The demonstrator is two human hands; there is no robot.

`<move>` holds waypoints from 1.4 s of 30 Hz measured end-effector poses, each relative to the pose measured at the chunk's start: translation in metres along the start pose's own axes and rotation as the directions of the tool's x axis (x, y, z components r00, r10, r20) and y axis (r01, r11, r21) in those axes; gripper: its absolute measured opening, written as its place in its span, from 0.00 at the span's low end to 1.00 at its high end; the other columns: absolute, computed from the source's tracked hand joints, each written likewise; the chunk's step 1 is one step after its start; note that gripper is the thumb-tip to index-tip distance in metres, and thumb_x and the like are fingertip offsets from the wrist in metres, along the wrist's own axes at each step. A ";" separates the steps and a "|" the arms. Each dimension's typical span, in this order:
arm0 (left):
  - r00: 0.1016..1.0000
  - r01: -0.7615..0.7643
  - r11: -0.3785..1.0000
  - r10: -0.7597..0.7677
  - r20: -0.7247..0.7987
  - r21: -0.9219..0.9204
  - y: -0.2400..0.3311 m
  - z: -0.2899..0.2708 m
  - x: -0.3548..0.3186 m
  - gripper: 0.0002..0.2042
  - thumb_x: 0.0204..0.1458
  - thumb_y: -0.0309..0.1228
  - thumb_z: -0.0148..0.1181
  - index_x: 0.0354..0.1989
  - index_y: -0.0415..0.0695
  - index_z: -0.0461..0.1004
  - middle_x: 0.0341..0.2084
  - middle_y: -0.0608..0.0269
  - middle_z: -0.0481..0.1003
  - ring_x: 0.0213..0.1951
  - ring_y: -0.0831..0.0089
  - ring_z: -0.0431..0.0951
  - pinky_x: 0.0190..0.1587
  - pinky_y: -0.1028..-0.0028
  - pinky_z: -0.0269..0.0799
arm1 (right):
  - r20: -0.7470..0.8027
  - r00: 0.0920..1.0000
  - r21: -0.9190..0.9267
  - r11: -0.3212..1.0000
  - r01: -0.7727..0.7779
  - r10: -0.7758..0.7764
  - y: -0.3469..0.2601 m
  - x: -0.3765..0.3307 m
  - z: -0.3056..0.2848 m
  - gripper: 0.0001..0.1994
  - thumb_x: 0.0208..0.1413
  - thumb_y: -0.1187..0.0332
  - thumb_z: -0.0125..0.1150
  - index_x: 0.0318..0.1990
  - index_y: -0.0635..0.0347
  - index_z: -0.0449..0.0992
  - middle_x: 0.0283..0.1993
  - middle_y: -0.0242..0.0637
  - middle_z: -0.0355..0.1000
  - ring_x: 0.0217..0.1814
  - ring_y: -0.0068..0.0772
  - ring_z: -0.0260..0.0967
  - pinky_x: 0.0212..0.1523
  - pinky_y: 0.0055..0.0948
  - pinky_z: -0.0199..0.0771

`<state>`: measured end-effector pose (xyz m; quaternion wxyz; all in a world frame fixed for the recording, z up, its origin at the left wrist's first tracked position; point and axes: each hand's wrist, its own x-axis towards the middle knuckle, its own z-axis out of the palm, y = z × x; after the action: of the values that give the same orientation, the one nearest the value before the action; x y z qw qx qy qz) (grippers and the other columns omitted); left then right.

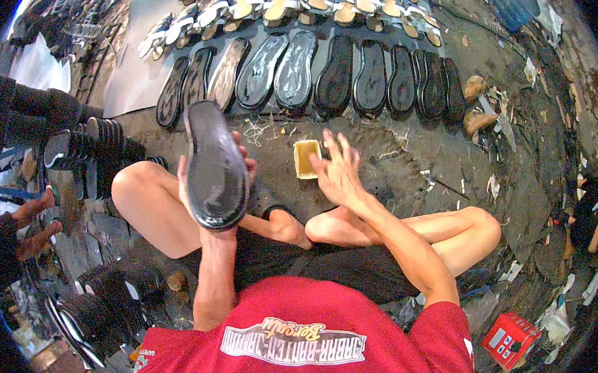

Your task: The person sits on the floor and repeatedly rubs the soles of black shoe insoles with a small yellow sponge. They handle the insoles one at a time, turning them over and applying the sponge to the surface before placing them back in a pile.

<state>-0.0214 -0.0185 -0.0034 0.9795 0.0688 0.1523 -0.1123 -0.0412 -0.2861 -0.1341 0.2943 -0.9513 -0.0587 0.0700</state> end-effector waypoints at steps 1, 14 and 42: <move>0.999 0.032 0.999 -0.032 -0.022 0.009 -0.010 0.003 0.000 0.33 0.71 0.53 0.47 0.68 0.33 0.70 0.57 0.36 0.77 0.52 0.44 0.83 0.59 0.49 0.82 | 0.109 0.993 -0.035 0.999 -0.035 0.038 0.008 -0.009 0.007 0.32 0.79 0.44 0.38 0.48 0.53 0.89 0.85 0.53 0.50 0.86 0.62 0.42 0.80 0.65 0.37; 0.964 0.266 0.963 -0.267 -0.013 -0.032 -0.035 0.040 -0.014 0.26 0.72 0.52 0.50 0.58 0.42 0.80 0.49 0.50 0.85 0.45 0.57 0.88 0.50 0.58 0.87 | -0.203 0.892 -0.066 0.915 0.399 -0.404 -0.147 0.006 -0.142 0.33 0.78 0.37 0.25 0.71 0.32 0.77 0.88 0.42 0.46 0.88 0.53 0.37 0.82 0.58 0.29; 0.934 0.358 0.923 -0.350 -0.078 0.145 -0.013 0.046 -0.018 0.26 0.73 0.51 0.46 0.63 0.44 0.77 0.52 0.53 0.84 0.45 0.62 0.89 0.49 0.61 0.89 | -0.019 0.875 -0.448 0.786 0.425 -0.483 -0.144 0.009 -0.153 0.30 0.76 0.35 0.32 0.79 0.20 0.63 0.89 0.30 0.44 0.88 0.45 0.37 0.81 0.59 0.31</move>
<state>-0.0288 -0.0351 0.0441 0.9306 0.1197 0.1775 -0.2970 -0.0164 -0.2509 0.0722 0.0880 -0.9524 -0.2804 -0.0809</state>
